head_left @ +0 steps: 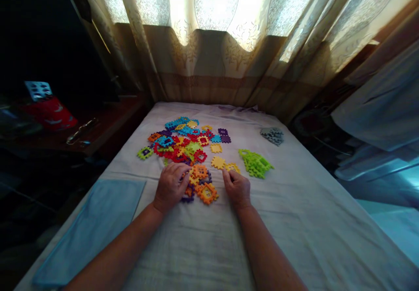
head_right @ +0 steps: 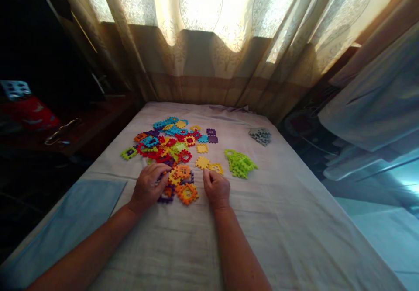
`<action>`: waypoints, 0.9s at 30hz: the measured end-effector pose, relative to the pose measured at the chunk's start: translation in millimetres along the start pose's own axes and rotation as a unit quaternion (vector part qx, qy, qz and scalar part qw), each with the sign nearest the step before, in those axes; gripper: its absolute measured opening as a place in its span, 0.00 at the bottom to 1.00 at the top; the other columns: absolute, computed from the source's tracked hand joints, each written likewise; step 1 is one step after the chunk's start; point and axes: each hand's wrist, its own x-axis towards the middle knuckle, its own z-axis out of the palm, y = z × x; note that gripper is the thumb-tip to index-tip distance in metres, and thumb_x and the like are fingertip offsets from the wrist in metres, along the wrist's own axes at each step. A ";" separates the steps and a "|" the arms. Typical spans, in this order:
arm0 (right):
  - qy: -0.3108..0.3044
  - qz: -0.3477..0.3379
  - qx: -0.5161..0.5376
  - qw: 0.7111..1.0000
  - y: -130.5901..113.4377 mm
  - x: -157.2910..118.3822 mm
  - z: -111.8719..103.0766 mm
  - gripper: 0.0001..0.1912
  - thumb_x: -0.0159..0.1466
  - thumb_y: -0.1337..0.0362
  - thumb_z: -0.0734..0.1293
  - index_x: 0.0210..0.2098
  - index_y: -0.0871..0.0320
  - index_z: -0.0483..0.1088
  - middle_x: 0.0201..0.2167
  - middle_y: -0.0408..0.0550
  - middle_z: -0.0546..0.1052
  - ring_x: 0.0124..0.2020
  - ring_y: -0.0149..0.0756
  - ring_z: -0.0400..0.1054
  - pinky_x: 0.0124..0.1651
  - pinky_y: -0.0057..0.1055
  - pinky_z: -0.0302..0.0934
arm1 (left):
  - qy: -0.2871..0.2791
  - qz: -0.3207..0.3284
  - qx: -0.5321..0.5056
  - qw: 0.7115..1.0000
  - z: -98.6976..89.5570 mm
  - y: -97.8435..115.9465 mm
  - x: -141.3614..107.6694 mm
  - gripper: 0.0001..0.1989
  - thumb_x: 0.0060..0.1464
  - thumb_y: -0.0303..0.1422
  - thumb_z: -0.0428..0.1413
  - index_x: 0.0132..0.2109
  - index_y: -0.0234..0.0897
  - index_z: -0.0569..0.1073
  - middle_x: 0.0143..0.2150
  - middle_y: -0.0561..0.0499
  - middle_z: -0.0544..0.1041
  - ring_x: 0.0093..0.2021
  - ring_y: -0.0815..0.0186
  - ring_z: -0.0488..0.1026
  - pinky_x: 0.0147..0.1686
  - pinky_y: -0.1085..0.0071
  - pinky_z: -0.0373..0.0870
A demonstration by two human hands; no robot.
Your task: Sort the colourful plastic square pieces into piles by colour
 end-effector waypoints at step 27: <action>-0.003 0.217 0.543 0.811 16.2 15.1 -21.3 0.27 0.54 0.47 0.69 0.13 0.53 0.53 0.11 0.33 0.52 0.14 0.23 0.41 0.16 0.26 0.38 | -0.074 -0.142 0.163 0.974 -41.5 -71.4 46.6 0.14 0.59 0.42 0.49 0.43 0.40 0.75 0.48 0.45 0.76 0.52 0.57 0.72 0.57 0.61 0.67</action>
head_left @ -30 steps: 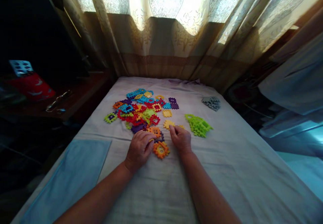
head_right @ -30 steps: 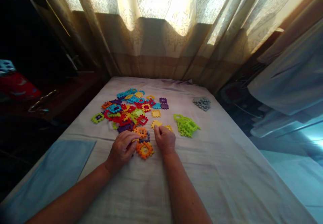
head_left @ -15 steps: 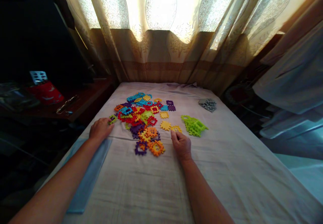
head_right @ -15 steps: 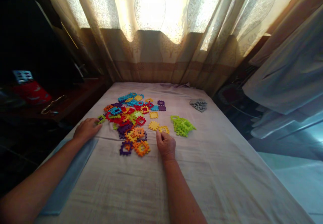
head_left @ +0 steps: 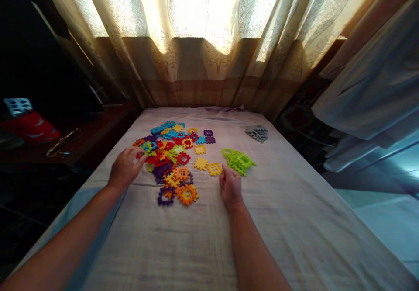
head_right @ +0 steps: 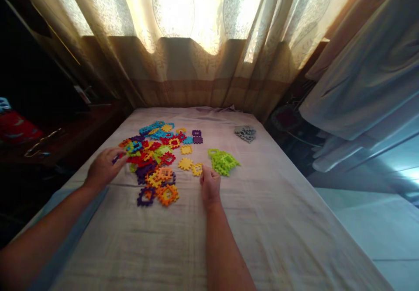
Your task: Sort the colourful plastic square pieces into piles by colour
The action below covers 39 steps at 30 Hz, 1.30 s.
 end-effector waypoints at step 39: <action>-0.193 0.143 0.250 0.938 -22.0 6.3 -17.9 0.30 0.63 0.52 0.67 0.17 0.55 0.46 0.12 0.31 0.44 0.14 0.24 0.32 0.17 0.24 0.36 | -0.145 0.254 -0.101 0.951 65.8 146.4 -9.0 0.13 0.62 0.35 0.52 0.50 0.39 0.75 0.50 0.45 0.78 0.51 0.59 0.73 0.55 0.61 0.68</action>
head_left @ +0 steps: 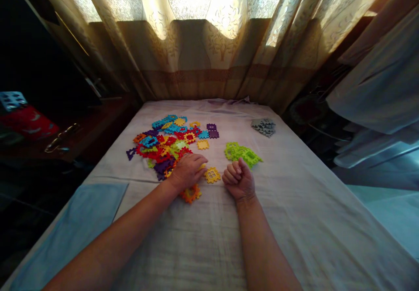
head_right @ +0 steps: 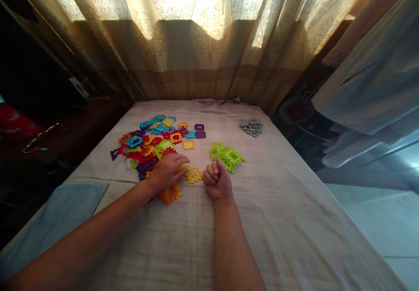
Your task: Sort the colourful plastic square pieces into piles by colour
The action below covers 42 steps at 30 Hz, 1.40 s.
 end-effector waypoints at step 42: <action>-0.019 0.015 0.055 0.998 3.4 4.2 -6.7 0.26 0.63 0.56 0.69 0.16 0.56 0.52 0.12 0.31 0.49 0.13 0.22 0.36 0.16 0.21 0.40 | 0.043 -0.085 0.146 0.985 -34.3 -24.5 32.0 0.14 0.63 0.40 0.51 0.42 0.38 0.77 0.37 0.46 0.79 0.36 0.62 0.76 0.34 0.69 0.66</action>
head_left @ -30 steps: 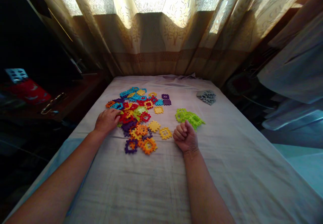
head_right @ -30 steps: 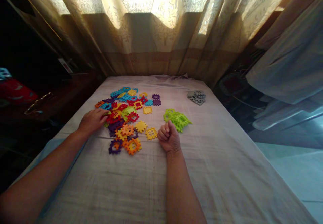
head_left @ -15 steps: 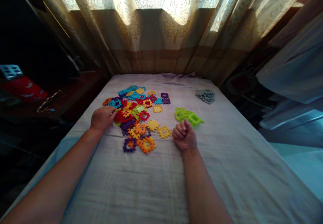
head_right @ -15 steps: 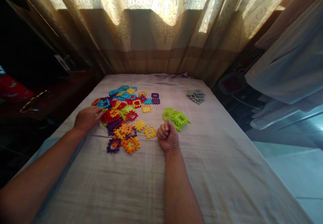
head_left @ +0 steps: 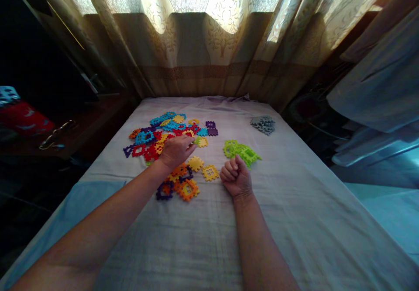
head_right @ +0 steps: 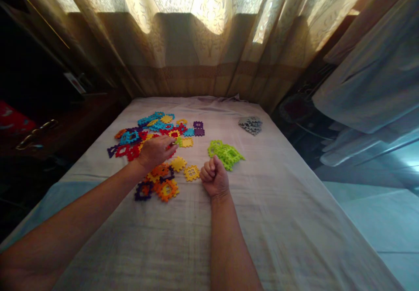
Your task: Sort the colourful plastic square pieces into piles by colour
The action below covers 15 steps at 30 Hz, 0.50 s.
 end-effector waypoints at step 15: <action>0.017 -0.002 0.025 1.000 -0.8 1.5 -0.1 0.27 0.63 0.56 0.68 0.17 0.56 0.50 0.12 0.31 0.48 0.13 0.23 0.34 0.16 0.21 0.40 | -0.075 0.122 -0.088 0.986 36.3 111.2 85.6 0.13 0.64 0.38 0.52 0.45 0.38 0.78 0.44 0.46 0.78 0.41 0.62 0.76 0.36 0.70 0.67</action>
